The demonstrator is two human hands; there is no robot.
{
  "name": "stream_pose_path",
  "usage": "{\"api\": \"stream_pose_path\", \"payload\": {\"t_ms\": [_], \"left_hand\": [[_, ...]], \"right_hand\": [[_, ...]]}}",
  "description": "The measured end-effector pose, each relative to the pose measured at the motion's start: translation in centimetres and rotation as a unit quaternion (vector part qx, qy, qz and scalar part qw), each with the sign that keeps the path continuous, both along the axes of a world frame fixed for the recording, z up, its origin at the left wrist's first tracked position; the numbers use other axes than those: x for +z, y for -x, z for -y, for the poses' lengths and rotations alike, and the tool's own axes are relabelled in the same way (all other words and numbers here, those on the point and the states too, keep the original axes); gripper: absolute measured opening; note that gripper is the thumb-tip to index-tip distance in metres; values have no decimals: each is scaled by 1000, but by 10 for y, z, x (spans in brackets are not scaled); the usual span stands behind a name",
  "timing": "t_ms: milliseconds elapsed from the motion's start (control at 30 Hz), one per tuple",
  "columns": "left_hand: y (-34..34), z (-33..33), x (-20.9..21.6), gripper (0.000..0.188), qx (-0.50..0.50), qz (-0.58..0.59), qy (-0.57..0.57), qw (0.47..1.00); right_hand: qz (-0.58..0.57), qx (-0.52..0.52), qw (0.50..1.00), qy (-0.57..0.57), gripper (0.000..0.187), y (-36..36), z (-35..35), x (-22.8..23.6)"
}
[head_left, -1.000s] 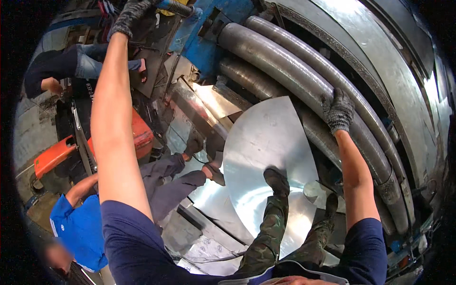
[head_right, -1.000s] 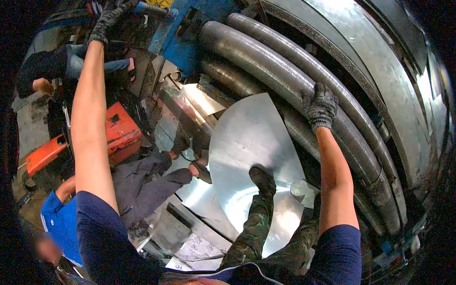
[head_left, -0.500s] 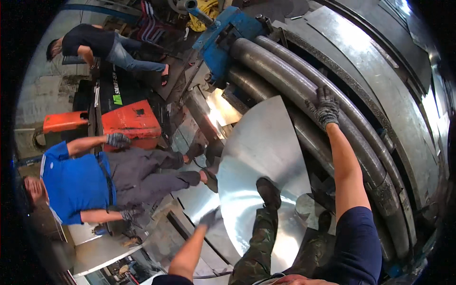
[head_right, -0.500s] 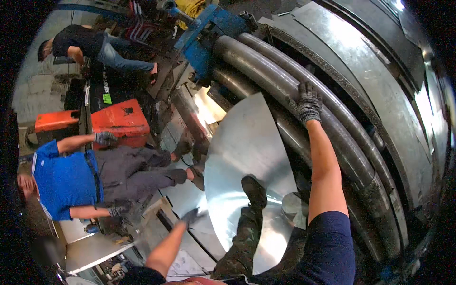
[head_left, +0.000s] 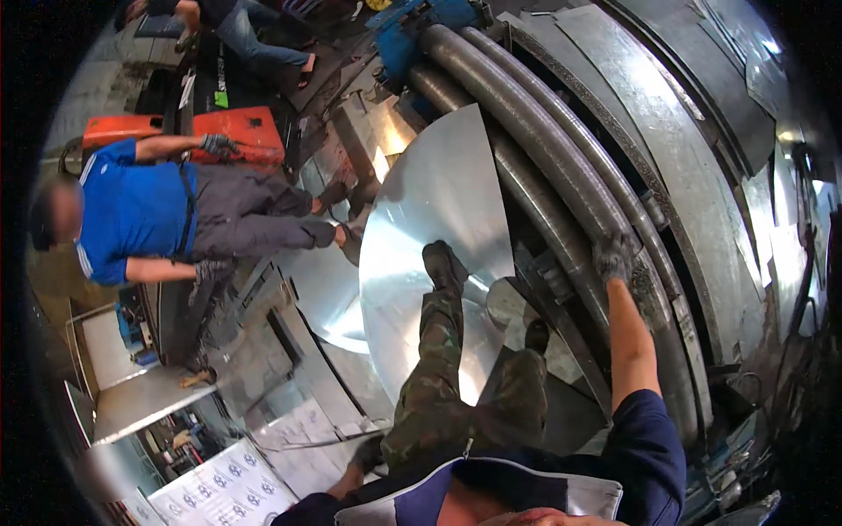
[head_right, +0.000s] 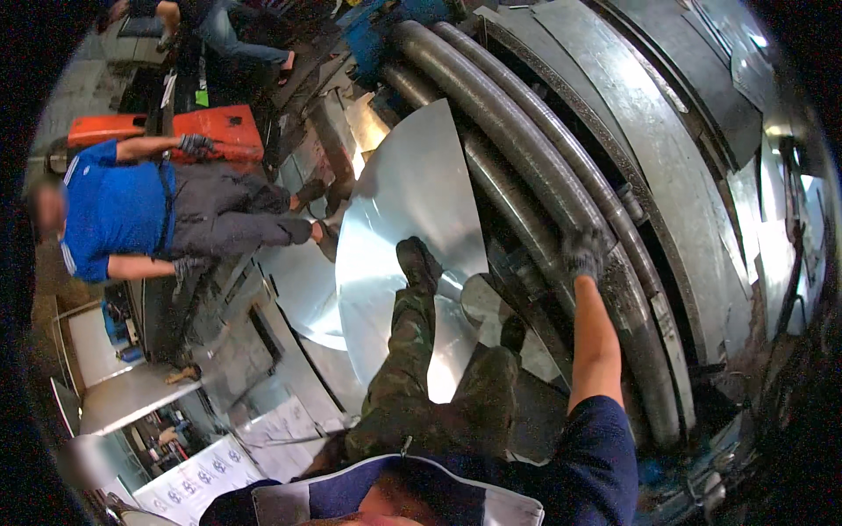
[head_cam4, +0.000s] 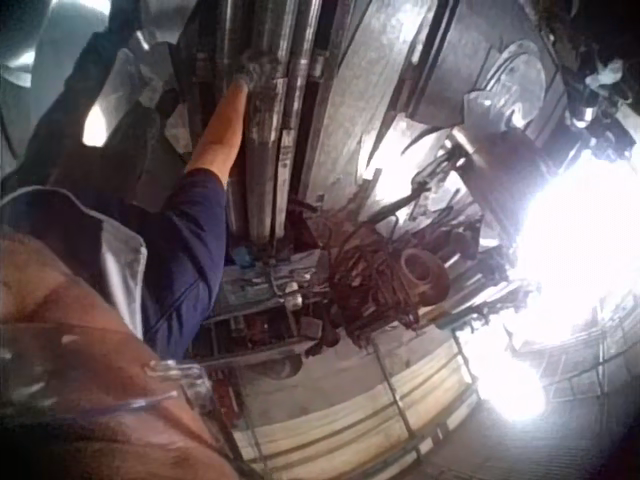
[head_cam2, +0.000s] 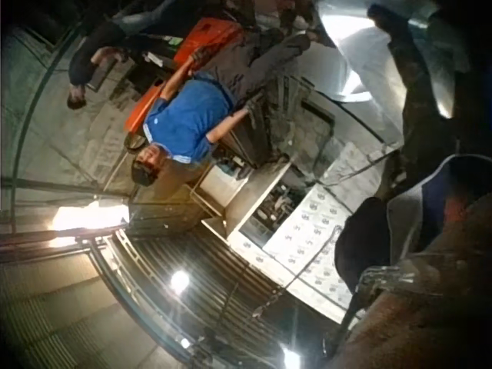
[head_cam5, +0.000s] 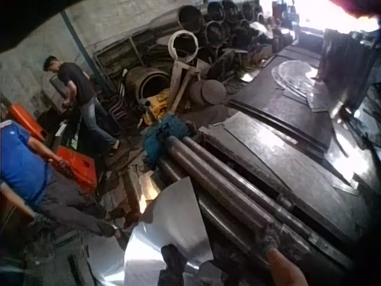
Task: The person measures a large, curved metal sheet with a tape measure, then positions it into a metal rolling machine. They feed the sheet through the rollers to bend it, adjusting the position and flipping the sheet over to ensure even curvature. The person handles the sheet by hand, coordinating with the machine to shape the metal.
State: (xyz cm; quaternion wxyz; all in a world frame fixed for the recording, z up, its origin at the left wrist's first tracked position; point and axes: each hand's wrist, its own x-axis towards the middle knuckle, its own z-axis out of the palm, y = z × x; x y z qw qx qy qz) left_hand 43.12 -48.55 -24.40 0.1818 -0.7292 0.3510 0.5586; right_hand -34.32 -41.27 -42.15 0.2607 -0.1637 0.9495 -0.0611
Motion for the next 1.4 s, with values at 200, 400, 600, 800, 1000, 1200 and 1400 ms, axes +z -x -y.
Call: {"api": "stream_pose_path", "payload": {"t_ms": [200, 400, 600, 800, 1000, 1200, 1400], "left_hand": [[85, -53, 45, 41, 97, 49, 32, 994], [7, -191, 26, 30, 90, -45, 24, 995], [22, -211, 38, 46, 94, -129, 21, 987], [46, -220, 47, 53, 209, -34, -13, 977], [24, -276, 47, 53, 239, 18, -8, 971], [-32, -324, 17, 43, 302, 2, 40, 952], [-86, -325, -5, 35, 291, -9, 140, 946]], "right_hand": [[162, -129, 977, -58, 63, -101, -156, -35], [277, 121, 947, -106, 44, -207, -301, -45], [331, -60, 942, 19, 44, -206, -307, -20], [390, -210, 865, 236, 47, -173, -245, -32], [316, -54, 945, 66, 59, -209, -187, 30], [299, 203, 929, 84, 42, -267, -229, -31], [326, 245, 913, 17, 40, -322, -195, -43]]}}
